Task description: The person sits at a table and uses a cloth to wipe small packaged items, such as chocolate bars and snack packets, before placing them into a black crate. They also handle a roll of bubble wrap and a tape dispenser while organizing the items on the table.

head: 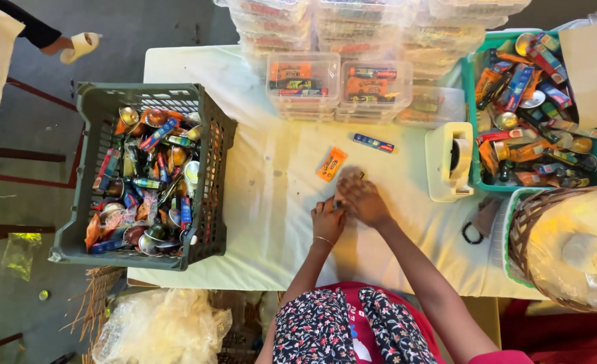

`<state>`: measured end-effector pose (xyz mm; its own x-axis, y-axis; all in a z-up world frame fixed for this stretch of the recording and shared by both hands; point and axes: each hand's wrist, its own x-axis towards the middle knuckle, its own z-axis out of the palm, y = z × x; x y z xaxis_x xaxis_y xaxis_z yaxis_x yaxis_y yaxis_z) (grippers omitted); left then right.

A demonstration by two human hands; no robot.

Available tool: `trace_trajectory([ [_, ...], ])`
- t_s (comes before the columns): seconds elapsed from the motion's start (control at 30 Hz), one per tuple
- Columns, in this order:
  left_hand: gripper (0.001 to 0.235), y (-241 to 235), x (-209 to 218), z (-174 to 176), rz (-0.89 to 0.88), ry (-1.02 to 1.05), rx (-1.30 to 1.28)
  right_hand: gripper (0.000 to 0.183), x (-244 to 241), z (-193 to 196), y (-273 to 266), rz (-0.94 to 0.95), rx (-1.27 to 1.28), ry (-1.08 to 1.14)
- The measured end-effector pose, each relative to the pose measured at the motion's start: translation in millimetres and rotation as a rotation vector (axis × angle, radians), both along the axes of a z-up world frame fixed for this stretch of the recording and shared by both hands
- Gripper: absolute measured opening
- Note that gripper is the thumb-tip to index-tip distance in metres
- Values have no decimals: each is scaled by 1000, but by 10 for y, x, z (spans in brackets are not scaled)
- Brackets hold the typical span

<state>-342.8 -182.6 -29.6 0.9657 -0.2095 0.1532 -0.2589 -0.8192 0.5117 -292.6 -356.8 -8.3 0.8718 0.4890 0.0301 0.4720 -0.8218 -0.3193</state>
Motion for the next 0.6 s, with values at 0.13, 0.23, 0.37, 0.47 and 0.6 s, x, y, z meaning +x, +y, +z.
trace_trajectory([
  [0.13, 14, -22, 195, 64, 41, 2, -112, 55, 4, 126, 57, -319, 47, -65],
  [0.23, 9, 55, 251, -60, 64, -3, -195, 41, -117, 89, 110, -199, -95, -75],
  [0.37, 17, 135, 287, -91, 36, -31, -264, 32, -158, -69, -113, -55, 195, -258],
  [0.47, 22, 142, 256, -32, 63, 3, -345, 29, -208, 79, -162, -253, 273, -186],
  [0.6, 37, 108, 248, 75, 166, 116, -472, 14, -313, 133, 60, -539, 297, -296],
])
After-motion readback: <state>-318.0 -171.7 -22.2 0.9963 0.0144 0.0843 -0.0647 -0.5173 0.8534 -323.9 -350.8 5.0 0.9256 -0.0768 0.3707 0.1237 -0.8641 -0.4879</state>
